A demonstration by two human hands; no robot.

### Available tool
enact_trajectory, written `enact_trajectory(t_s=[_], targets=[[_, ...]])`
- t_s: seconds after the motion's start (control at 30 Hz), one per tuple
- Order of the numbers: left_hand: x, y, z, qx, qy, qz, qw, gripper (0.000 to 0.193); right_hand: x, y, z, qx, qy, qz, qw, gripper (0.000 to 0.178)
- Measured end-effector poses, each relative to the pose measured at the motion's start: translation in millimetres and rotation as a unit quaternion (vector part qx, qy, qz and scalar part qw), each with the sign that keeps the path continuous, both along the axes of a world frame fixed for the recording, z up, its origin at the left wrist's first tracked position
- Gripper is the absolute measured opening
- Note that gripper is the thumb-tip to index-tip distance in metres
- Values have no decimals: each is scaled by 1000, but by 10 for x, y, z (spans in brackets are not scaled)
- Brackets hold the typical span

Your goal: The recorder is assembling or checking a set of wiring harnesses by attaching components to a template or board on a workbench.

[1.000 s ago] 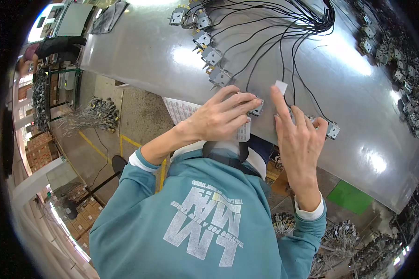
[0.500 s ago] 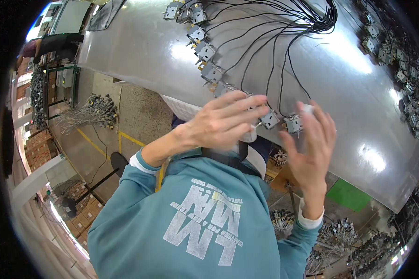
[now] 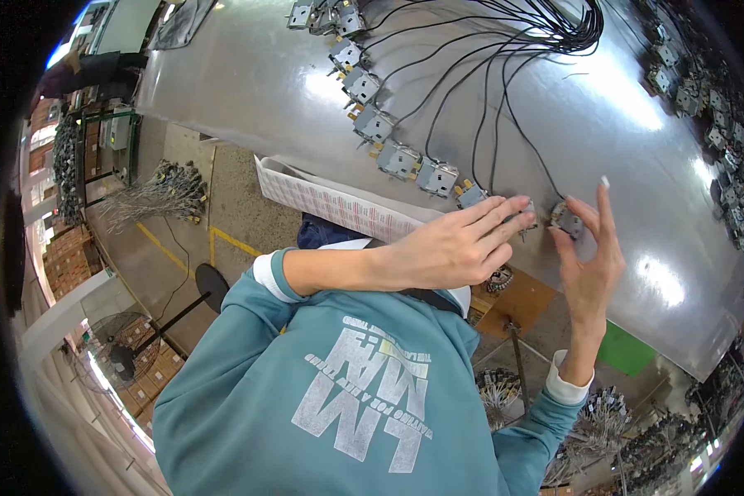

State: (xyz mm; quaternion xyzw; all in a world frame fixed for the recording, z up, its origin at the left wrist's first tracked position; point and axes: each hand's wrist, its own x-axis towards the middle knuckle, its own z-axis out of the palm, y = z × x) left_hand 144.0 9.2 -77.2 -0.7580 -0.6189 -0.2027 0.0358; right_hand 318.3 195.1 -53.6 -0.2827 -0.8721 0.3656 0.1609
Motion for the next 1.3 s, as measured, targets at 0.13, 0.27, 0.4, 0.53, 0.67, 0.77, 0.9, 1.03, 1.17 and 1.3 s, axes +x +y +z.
enact_trajectory(t_s=[0.13,0.27,0.4,0.53,0.67,0.77,0.9,1.03,1.17,1.3], targets=[[-18,-9,50,-26,34,29,999,20,-149,-134,-33,-42,3,31,999,93],[-33,36,27,39,28,-37,998,20,-128,-229,-119,-40,46,0,998,101],[35,-3,-53,23,33,-31,999,21,-60,-248,-63,-103,28,-16,994,104],[65,27,59,-8,42,-26,999,22,61,-36,148,-276,79,2,958,90],[68,47,45,1,33,-25,999,22,209,167,127,-226,23,32,973,43],[81,52,36,7,20,-22,1000,22,135,153,56,-226,-6,24,974,22],[87,53,49,4,13,-15,1000,23,57,131,-34,-205,-21,-14,978,15],[93,36,-2,11,7,-12,1000,22,10,87,-23,-156,-32,10,987,15],[91,30,-3,14,7,-10,1000,20,15,31,-55,-132,-15,13,991,12],[93,34,-10,14,15,-12,1000,20,44,25,-125,-118,4,13,993,9]])
